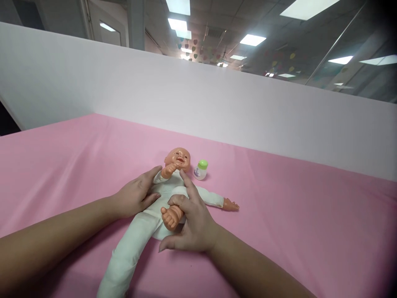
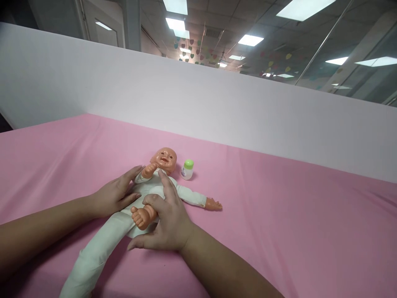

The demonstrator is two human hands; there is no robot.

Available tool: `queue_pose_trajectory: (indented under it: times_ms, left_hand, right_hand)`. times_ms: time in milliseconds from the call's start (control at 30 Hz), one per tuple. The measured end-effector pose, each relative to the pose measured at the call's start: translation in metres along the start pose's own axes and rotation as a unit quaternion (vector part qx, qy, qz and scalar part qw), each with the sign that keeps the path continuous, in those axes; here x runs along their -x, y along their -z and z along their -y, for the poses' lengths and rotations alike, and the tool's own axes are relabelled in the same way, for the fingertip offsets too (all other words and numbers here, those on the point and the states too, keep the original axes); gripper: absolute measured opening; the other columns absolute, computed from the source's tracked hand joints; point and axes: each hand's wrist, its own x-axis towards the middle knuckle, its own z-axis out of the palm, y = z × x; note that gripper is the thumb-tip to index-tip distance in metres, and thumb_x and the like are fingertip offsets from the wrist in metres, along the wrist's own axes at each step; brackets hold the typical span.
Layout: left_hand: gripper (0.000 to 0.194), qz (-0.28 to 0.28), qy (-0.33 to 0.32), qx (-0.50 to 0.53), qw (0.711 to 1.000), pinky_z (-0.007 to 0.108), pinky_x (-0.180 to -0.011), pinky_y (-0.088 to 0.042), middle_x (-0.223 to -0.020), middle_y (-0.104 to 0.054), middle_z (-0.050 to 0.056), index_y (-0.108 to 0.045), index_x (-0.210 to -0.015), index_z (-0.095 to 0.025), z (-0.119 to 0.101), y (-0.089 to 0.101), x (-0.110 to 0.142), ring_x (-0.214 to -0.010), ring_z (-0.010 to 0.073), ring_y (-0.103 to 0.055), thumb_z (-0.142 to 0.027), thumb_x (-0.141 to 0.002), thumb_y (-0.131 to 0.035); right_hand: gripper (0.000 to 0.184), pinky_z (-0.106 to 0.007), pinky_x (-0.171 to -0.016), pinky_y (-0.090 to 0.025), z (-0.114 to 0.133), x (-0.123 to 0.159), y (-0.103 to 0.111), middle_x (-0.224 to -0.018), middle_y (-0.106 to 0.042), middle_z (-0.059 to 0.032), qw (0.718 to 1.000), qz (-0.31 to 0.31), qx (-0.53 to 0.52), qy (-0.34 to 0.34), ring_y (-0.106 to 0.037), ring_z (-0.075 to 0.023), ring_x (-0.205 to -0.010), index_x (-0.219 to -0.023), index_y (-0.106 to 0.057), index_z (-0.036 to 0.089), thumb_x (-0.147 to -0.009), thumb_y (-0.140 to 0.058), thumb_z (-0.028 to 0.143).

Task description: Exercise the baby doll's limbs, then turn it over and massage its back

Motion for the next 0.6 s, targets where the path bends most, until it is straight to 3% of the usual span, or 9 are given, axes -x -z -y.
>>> queue_pose_trajectory:
  times_ms: [133,300,467,600]
  left_hand:
    - [0.07,0.027,-0.029,-0.053,0.998,0.056,-0.128,-0.033,-0.171,-0.036,0.01,-0.025,-0.168,-0.029,-0.0026,0.0038,-0.0028,-0.158,0.0323,-0.033,-0.025,-0.104,-0.053]
    - [0.058,0.024,-0.022,-0.074,0.997,0.056,-0.127,-0.036,-0.17,-0.038,0.007,-0.037,-0.164,-0.032,-0.0051,0.0053,-0.0032,-0.156,0.0316,-0.035,-0.031,-0.108,-0.05]
    - [0.056,0.033,-0.01,-0.08,0.996,0.059,-0.126,-0.035,-0.17,-0.038,0.007,-0.04,-0.163,-0.033,-0.0071,0.0047,-0.003,-0.157,0.0335,-0.034,-0.031,-0.108,-0.049]
    - [0.059,0.022,0.014,-0.054,0.998,0.057,-0.126,-0.035,-0.169,-0.04,0.008,-0.04,-0.163,-0.031,-0.0059,0.0039,-0.0025,-0.157,0.0332,-0.033,-0.032,-0.106,-0.051]
  right_hand:
    - [0.067,-0.062,-0.121,-0.037,0.005,0.0008,-0.0005,-0.172,-0.019,-0.0204,0.999,-0.003,-0.031,-0.03,-0.023,-0.0479,-0.159,-0.103,-0.067,0.021,-0.061,-0.094,0.064]
    - [0.037,-0.061,-0.122,-0.036,0.0099,0.0003,-0.0009,-0.171,-0.025,-0.0194,0.996,-0.015,-0.033,-0.081,-0.026,-0.0427,-0.159,-0.1,-0.067,0.02,-0.073,-0.084,0.04]
    - [0.027,-0.065,-0.126,-0.026,0.0068,-0.0002,-0.0015,-0.166,-0.038,-0.0173,0.998,-0.026,0.005,-0.052,-0.032,-0.0395,-0.157,-0.1,-0.069,0.021,-0.084,-0.073,0.041]
    - [0.029,-0.067,-0.127,-0.027,0.007,-0.0005,-0.0022,-0.156,-0.051,-0.0195,0.998,-0.049,0.05,0.0,-0.04,-0.0373,-0.153,-0.108,-0.068,0.02,-0.094,-0.065,0.046]
